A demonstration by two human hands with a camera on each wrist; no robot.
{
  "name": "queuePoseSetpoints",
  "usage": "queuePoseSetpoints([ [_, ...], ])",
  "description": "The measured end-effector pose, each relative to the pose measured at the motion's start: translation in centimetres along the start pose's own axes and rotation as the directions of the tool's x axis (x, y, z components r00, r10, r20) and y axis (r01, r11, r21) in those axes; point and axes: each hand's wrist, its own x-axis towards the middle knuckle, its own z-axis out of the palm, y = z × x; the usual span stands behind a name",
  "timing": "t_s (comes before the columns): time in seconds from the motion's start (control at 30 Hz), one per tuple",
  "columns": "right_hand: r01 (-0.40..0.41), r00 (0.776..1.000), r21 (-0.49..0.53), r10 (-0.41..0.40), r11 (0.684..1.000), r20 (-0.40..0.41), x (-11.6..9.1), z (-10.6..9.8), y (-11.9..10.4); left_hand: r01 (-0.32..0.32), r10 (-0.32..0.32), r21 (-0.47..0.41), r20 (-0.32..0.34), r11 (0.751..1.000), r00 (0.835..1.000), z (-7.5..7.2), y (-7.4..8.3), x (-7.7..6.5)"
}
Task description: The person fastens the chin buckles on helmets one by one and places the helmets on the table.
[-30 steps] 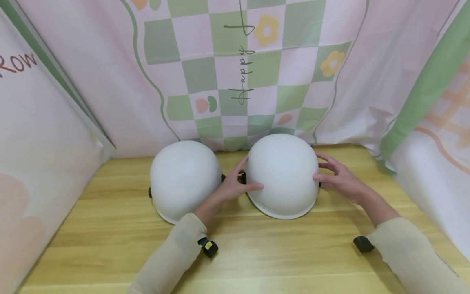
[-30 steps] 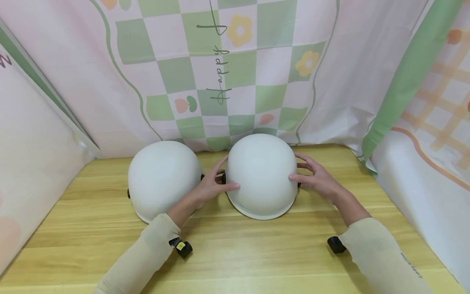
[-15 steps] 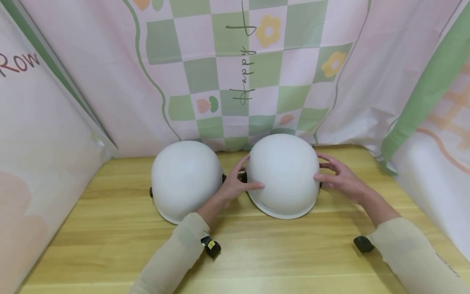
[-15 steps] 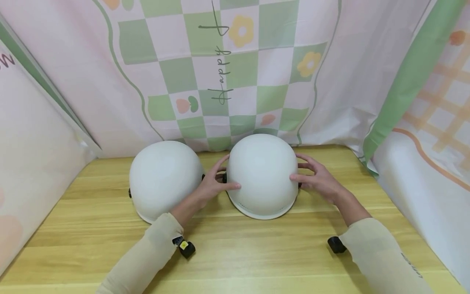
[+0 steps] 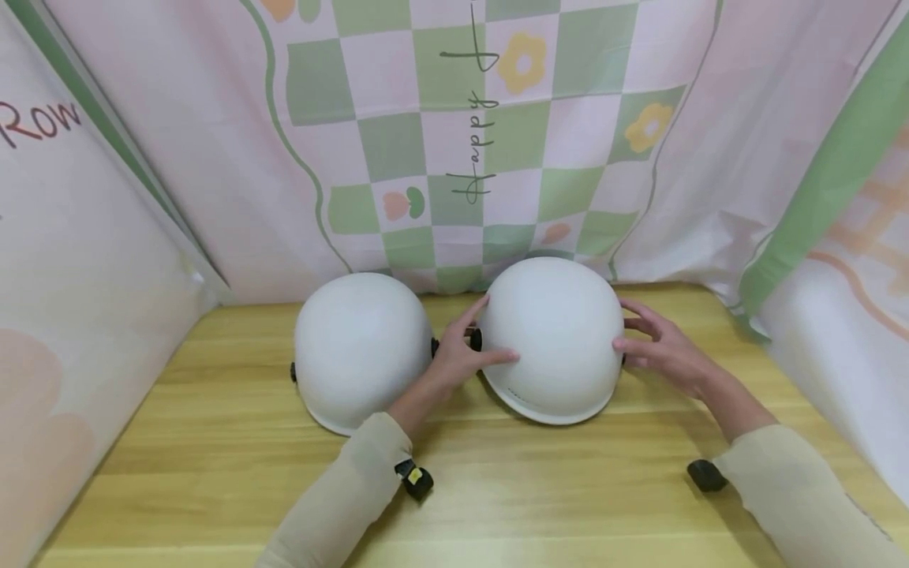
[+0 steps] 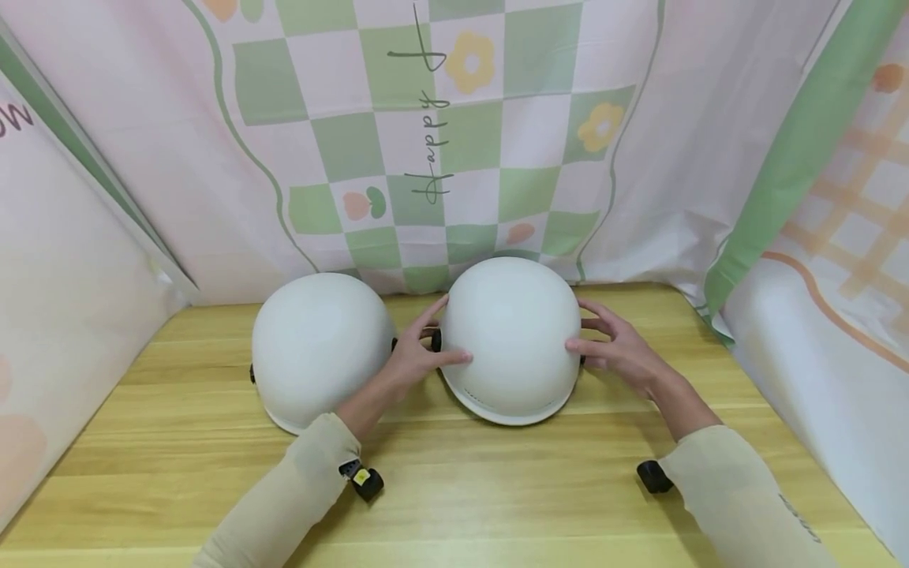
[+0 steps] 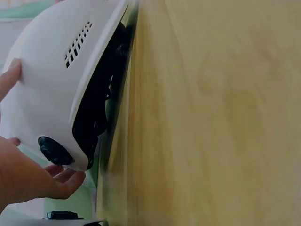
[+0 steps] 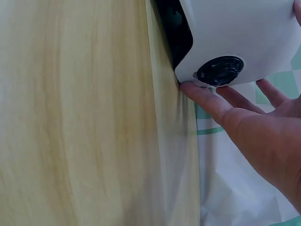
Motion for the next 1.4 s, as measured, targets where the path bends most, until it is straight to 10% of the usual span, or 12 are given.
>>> queuePoseSetpoints([
  [0.5, 0.055, 0.998, -0.022, -0.054, 0.998, 0.024, -0.2, 0.1, -0.7, -0.081, 0.085, 0.062, -0.056, 0.995, 0.995, -0.2, 1.2, -0.6],
  [1.4, 0.321, 0.947, -0.051, -0.318, 0.946, 0.053, -0.2, 1.1, -1.6, -0.302, 0.329, 0.168, -0.164, 0.938, 0.930, -0.9, 3.8, -1.4],
])
